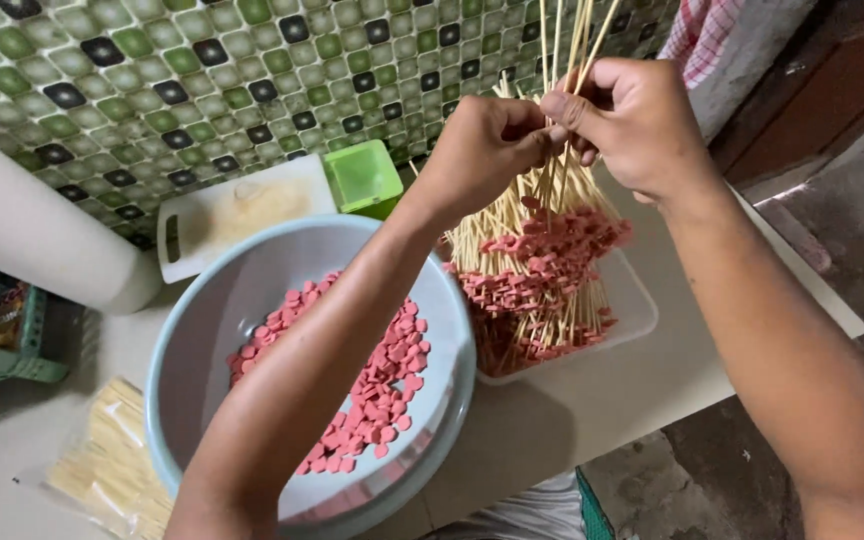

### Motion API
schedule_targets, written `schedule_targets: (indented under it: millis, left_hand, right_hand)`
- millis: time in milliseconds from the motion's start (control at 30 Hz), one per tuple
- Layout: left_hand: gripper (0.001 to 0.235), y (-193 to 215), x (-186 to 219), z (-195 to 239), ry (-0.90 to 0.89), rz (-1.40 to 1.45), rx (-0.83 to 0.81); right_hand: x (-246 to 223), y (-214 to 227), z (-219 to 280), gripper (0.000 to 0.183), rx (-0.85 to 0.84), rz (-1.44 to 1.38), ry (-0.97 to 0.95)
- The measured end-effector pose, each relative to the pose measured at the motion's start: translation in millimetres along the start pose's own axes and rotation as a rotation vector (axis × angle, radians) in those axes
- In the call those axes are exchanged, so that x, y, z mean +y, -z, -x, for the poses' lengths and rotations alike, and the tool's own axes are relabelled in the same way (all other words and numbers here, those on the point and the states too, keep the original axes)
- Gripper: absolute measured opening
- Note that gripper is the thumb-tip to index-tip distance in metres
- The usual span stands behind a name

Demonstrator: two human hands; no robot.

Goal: The person sits on the floor and repeatedly picks up small pink heart-shaped candies from a bowl, then threads them onto wooden skewers. They place the completed skewers into a nearby container.

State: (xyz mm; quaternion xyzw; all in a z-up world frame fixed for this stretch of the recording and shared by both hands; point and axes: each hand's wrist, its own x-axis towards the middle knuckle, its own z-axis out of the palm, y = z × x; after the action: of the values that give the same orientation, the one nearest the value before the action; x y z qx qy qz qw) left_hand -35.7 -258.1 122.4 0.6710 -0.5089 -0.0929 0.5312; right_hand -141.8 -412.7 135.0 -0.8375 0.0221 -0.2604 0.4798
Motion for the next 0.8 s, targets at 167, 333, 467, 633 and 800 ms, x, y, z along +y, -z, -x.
schedule_targets:
  millis: [167,333,467,633,800]
  left_hand:
    - [0.020,-11.2,-16.3,-18.3,0.145,0.105,-0.002]
    - [0.025,-10.0,-35.7,-23.7,0.203,0.078,0.003]
    - [0.016,-9.0,-50.7,-26.7,0.153,0.069,0.031]
    - [0.004,-8.8,-53.7,-27.2,0.215,0.039,0.054]
    - [0.009,-13.1,-55.4,-29.4,0.328,-0.176,0.052]
  right_hand:
    - [14.5,3.5,-17.2,0.017,-0.020,0.088,-0.107]
    - [19.6,-5.5,-31.7,0.027,-0.055,0.222,-0.233]
    - [34.3,-13.2,-43.6,0.017,-0.104,0.232,-0.194]
    - [42.8,-20.3,-47.6,0.019,-0.133,0.204,-0.279]
    - [49.7,-21.8,-46.3,0.013,-0.150,0.248,-0.336]
